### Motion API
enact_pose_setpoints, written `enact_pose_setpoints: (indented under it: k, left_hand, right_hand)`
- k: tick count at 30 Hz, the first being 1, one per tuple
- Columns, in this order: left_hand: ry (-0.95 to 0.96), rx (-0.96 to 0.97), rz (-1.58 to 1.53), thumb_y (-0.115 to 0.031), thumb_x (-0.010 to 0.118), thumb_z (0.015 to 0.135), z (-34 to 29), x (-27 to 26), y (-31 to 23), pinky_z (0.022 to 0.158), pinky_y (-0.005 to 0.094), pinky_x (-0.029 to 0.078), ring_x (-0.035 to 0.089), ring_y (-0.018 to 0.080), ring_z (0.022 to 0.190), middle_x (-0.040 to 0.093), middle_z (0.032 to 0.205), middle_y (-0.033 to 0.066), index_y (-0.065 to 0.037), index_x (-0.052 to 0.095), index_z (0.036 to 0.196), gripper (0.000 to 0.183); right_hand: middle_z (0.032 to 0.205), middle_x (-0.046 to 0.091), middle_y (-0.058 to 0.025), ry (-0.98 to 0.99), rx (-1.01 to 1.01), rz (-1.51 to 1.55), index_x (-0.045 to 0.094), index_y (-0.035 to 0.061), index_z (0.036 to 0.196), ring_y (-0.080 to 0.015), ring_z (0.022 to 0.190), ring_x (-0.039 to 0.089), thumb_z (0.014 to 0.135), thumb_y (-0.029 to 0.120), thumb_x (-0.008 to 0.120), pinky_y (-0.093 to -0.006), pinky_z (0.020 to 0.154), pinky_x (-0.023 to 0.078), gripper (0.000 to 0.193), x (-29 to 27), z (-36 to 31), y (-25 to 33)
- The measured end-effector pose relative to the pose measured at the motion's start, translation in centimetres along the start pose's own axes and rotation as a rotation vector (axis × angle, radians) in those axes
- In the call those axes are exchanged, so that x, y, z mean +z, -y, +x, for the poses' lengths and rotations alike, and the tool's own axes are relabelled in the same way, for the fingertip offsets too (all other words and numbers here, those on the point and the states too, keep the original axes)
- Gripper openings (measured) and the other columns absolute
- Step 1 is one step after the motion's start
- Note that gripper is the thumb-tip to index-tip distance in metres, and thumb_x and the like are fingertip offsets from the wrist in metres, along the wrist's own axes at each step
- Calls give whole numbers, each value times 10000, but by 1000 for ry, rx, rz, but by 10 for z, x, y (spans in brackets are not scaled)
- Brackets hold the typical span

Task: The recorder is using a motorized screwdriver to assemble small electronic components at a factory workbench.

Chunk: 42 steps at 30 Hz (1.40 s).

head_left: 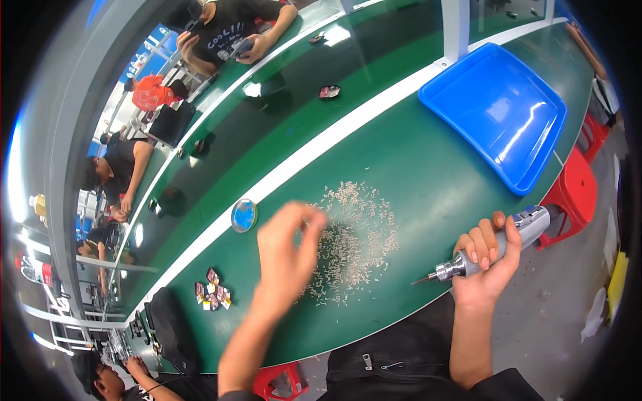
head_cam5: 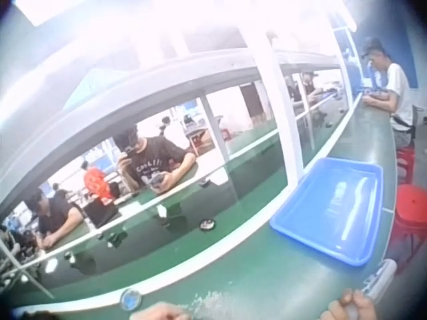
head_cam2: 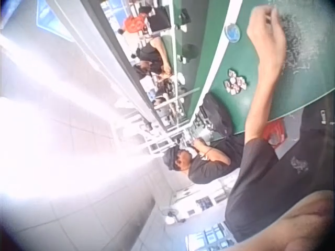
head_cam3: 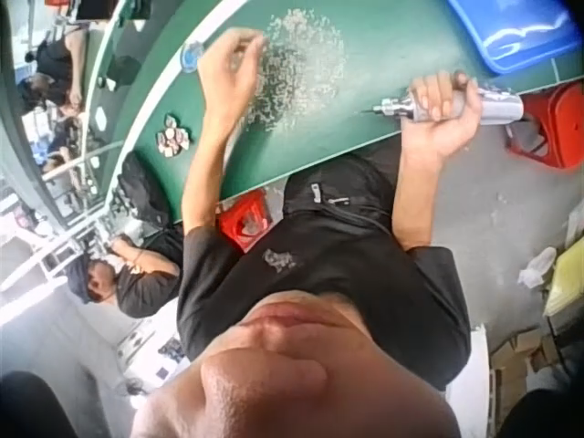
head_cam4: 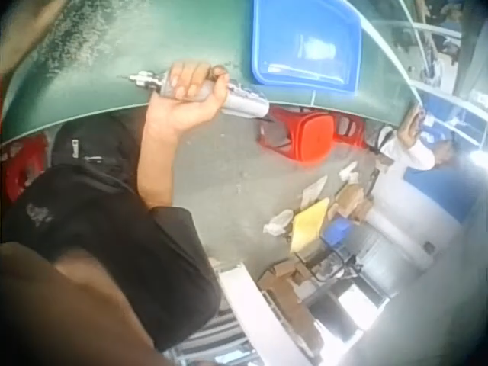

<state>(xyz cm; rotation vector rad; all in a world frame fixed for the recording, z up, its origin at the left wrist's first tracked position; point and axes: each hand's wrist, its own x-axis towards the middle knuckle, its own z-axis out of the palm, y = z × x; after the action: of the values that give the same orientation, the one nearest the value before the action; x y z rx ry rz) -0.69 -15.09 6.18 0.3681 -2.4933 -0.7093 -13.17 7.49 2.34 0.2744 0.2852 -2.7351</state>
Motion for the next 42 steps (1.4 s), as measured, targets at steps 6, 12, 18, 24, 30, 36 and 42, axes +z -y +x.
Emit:
enact_pose_setpoints:
  k: [6, 12, 18, 24, 30, 36, 42]
  left_hand:
    - [-68, -103, 231, -205, 657, 861, 142, 45, 87, 751, 355, 509, 643, 245, 861, 650, 979, 166, 29, 558, 1142, 378]
    - [-77, -177, 410, -266, 701, 800, 198, 87, 114, 866, 430, 475, 607, 365, 979, 605, 1096, 225, 12, 502, 1221, 542]
    - [-108, -134, 396, -137, 649, 774, 202, 83, 119, 866, 423, 474, 606, 356, 957, 625, 1016, 205, 32, 582, 1083, 359]
    - [0, 70, 146, -92, 638, 771, 157, 90, 72, 897, 407, 468, 569, 333, 1028, 597, 1080, 180, 24, 612, 1154, 401]
    - [277, 358, 18, 53, 620, 731, 60, 76, -39, 787, 344, 497, 587, 281, 936, 566, 1157, 157, -17, 593, 1230, 504]
    - [489, 504, -53, 99, 638, 679, -4, 80, -71, 826, 418, 493, 556, 351, 1012, 538, 1201, 188, 34, 559, 1213, 544]
    - [386, 455, -12, 91, 679, 662, -19, 85, -81, 800, 402, 513, 603, 337, 934, 622, 1108, 160, 47, 589, 1118, 467]
  right_hand:
    - [520, 354, 12, 199, 48, -104, 457, 91, 874, -101, 404, 344, 973, 236, 444, -283, 470, 355, 176, -16, 1, -6]
    - [518, 370, -5, 283, 113, -135, 437, 95, 884, -128, 401, 365, 957, 272, 456, -315, 483, 369, 192, -23, 6, -6]
    - [516, 371, -5, 334, 162, -147, 449, 100, 890, -128, 400, 362, 956, 270, 442, -317, 490, 373, 183, -25, 6, -2]
    - [517, 380, 1, 269, 191, -127, 458, 96, 894, -120, 405, 363, 969, 262, 441, -302, 487, 379, 183, -26, -7, 10]
    - [527, 392, 13, 280, 218, -114, 480, 96, 918, -105, 413, 377, 980, 276, 445, -284, 489, 375, 194, -33, -19, 21]
    - [530, 394, 16, 283, 194, -137, 495, 94, 929, -104, 420, 373, 985, 277, 430, -283, 503, 379, 203, -41, -38, 30]
    - [523, 393, 16, 297, 198, -193, 499, 96, 915, -105, 416, 373, 980, 272, 427, -281, 493, 379, 201, -44, -49, 25]
